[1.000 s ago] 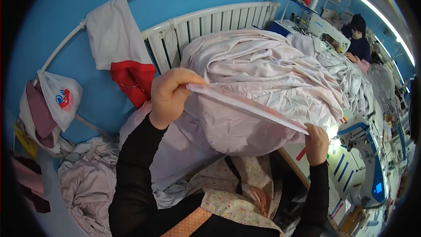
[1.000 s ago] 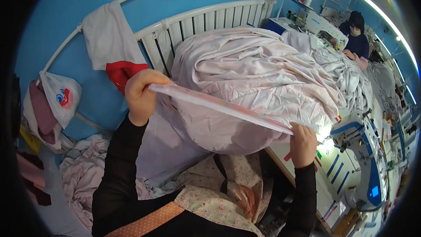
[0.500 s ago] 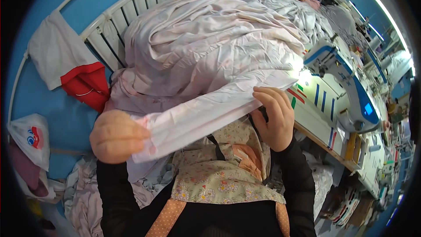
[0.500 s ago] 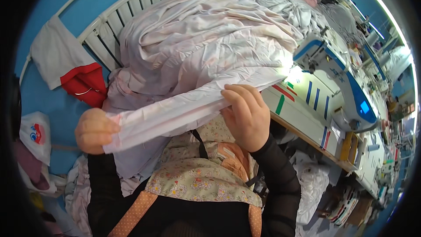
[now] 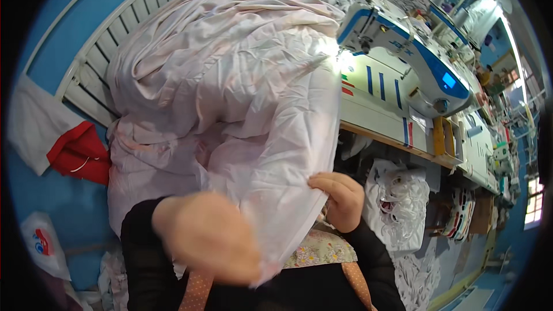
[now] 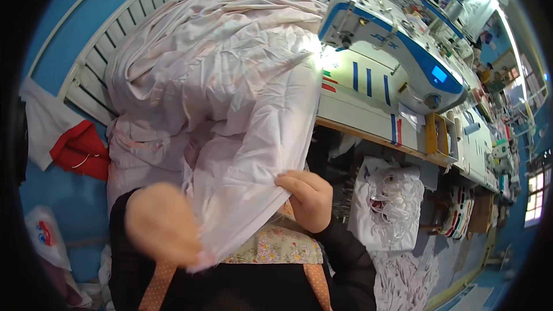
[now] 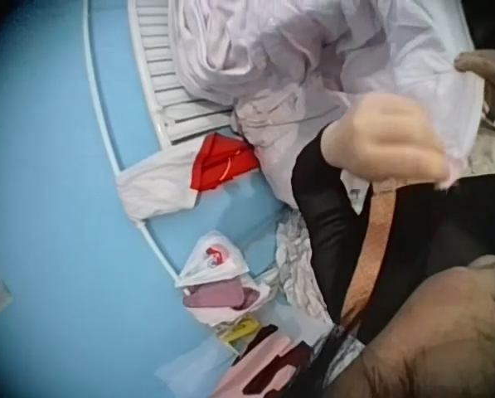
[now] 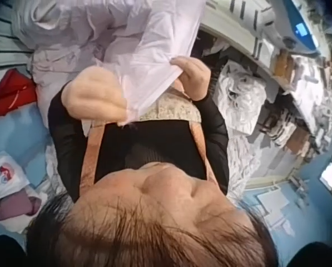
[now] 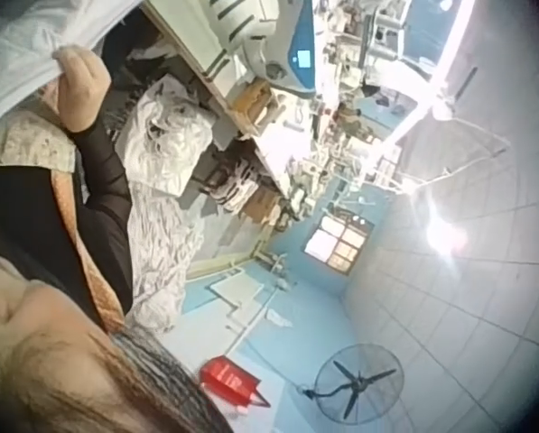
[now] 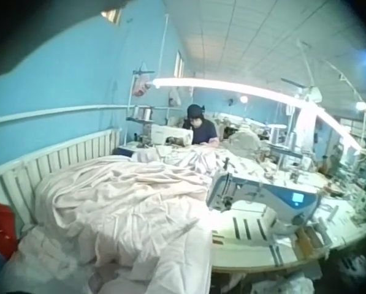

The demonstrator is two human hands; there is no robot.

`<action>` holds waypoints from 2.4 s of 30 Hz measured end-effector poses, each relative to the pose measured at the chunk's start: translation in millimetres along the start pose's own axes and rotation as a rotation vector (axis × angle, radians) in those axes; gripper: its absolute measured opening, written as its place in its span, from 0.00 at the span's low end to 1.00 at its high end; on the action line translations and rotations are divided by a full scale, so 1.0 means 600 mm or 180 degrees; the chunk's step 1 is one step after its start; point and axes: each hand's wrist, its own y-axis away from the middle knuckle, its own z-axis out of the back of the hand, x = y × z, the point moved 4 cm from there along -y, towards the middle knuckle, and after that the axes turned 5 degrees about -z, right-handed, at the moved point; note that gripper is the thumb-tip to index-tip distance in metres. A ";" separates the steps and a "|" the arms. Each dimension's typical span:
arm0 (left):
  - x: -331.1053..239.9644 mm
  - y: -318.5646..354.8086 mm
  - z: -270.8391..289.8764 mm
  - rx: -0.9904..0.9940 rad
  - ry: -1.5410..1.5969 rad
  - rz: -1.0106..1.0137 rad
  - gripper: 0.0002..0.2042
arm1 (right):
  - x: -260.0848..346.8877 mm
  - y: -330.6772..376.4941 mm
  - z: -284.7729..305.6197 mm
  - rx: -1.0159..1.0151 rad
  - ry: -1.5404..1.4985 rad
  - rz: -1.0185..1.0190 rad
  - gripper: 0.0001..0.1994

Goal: The person is sewing pieces of white fabric together using a sewing machine.

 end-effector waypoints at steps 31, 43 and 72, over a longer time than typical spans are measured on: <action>0.796 0.121 0.066 -0.0580 -0.1458 0.2170 0.18 | -0.326 0.112 -0.163 0.1632 -0.1476 -0.2749 0.13; 0.894 0.065 0.036 -0.0495 -0.2321 0.1792 0.08 | -0.353 0.140 -0.168 0.1547 -0.1483 -0.2425 0.14; 0.948 0.066 0.065 0.0195 -0.2502 0.2684 0.11 | -0.328 0.000 -0.073 0.0856 -0.0564 -0.1452 0.20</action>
